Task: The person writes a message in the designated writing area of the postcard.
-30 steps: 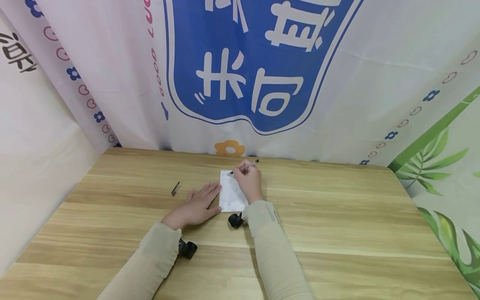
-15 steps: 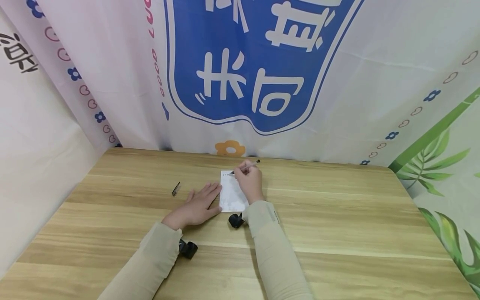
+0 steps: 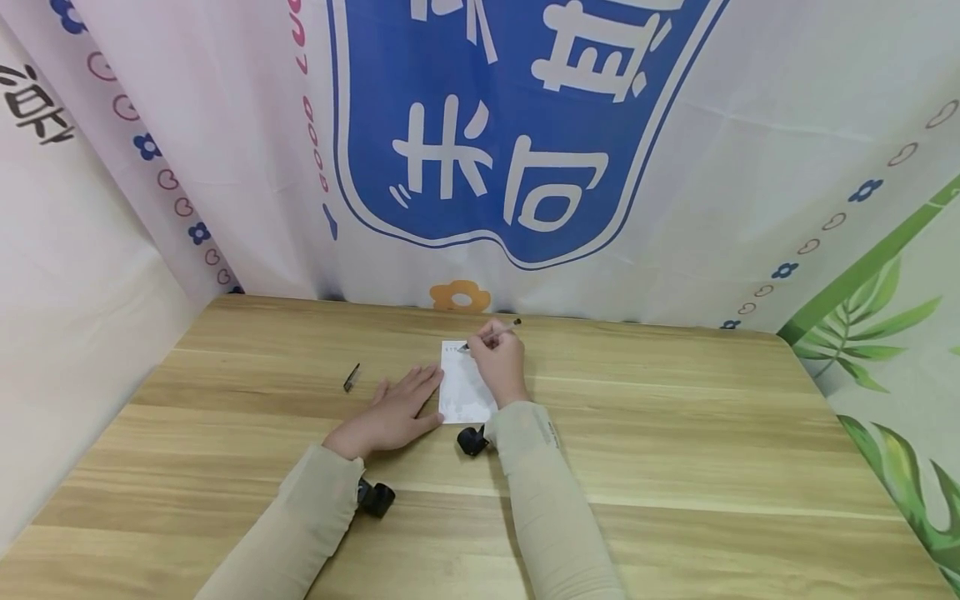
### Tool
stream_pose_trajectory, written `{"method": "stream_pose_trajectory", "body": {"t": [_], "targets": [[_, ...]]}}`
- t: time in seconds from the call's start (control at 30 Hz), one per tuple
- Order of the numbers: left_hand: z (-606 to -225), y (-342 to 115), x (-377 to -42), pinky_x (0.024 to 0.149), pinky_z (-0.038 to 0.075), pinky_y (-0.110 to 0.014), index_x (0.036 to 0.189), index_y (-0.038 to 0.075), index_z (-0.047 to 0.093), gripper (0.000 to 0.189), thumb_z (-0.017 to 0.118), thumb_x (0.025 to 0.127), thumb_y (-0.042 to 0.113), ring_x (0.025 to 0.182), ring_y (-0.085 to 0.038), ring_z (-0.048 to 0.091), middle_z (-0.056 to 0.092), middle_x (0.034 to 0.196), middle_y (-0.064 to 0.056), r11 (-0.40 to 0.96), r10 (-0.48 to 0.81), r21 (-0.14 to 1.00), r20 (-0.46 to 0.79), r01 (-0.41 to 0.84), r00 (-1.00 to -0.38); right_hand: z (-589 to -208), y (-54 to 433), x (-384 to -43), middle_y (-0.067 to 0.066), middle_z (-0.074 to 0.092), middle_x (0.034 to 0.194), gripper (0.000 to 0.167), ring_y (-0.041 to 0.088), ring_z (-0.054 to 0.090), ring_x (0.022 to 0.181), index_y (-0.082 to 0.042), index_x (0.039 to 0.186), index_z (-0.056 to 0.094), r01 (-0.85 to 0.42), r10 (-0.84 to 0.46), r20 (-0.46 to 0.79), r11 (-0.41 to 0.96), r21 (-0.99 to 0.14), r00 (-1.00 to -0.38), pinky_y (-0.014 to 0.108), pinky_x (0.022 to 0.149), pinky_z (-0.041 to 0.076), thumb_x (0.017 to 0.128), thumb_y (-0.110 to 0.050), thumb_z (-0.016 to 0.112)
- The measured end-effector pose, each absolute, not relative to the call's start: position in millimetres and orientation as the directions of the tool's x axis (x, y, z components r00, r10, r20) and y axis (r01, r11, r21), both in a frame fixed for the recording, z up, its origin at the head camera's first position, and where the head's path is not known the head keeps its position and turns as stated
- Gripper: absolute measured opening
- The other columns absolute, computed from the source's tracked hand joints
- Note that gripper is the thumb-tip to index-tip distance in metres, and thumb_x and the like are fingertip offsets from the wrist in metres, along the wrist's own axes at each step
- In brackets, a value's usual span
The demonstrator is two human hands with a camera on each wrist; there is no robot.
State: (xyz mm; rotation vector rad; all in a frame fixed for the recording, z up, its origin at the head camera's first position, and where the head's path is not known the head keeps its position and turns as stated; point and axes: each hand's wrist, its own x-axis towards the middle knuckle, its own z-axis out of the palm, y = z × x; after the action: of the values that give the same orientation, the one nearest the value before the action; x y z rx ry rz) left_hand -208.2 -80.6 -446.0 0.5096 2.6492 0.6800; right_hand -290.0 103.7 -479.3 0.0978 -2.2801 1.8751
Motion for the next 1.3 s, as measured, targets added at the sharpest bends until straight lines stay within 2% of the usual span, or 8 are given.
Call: {"method": "stream_pose_trajectory", "body": {"t": [0.4,0.63,0.9,1.3], "targets": [[-445.9,-80.2,-206.5,0.119,-0.004,-0.064,0.163,0.009,0.019,0.071,0.051,0.107,0.036,0.156,-0.029,0.002,0.009,0.17,-0.008,0.816,0.423,0.521,-0.245,0.249,-0.872,-481.6,103.5,-290.9,0.01,0.064,0.074,0.008,0.022,0.061,0.068,-0.003,0.085,0.062,-0.176,0.048,0.186,0.167,-0.97,-0.981,0.024,0.06,0.05,0.093,-0.001,0.061],[-446.5,-80.2,-205.7,0.119,-0.003,-0.065,0.163,0.009,0.019,0.071,0.052,0.106,0.036,0.156,-0.029,0.002,0.009,0.17,-0.009,0.815,0.422,0.523,-0.239,0.25,-0.875,-482.9,103.7,-291.1,0.009,0.064,0.075,0.007,0.018,0.062,0.068,-0.006,0.085,0.062,-0.174,0.05,0.186,0.182,-0.968,-0.981,0.025,0.059,0.05,0.092,-0.004,0.062],[-444.8,-79.9,-206.2,0.119,-0.003,-0.065,0.163,0.008,0.019,0.071,0.052,0.106,0.036,0.156,-0.03,0.003,0.009,0.17,-0.009,0.814,0.424,0.522,-0.239,0.253,-0.873,-481.3,104.7,-291.3,0.009,0.065,0.076,0.007,0.02,0.064,0.069,-0.007,0.084,0.062,-0.176,0.063,0.191,0.197,-0.964,-0.98,0.027,0.059,0.05,0.09,-0.009,0.061],[-443.8,-80.6,-206.1,0.119,-0.003,-0.065,0.163,0.007,0.019,0.07,0.052,0.107,0.035,0.156,-0.031,0.003,0.009,0.17,-0.01,0.818,0.421,0.518,-0.243,0.249,-0.874,-480.5,103.3,-290.6,0.008,0.064,0.075,0.007,0.019,0.061,0.068,-0.006,0.084,0.062,-0.176,0.059,0.19,0.185,-0.967,-0.98,0.025,0.059,0.05,0.092,-0.007,0.062]]}}
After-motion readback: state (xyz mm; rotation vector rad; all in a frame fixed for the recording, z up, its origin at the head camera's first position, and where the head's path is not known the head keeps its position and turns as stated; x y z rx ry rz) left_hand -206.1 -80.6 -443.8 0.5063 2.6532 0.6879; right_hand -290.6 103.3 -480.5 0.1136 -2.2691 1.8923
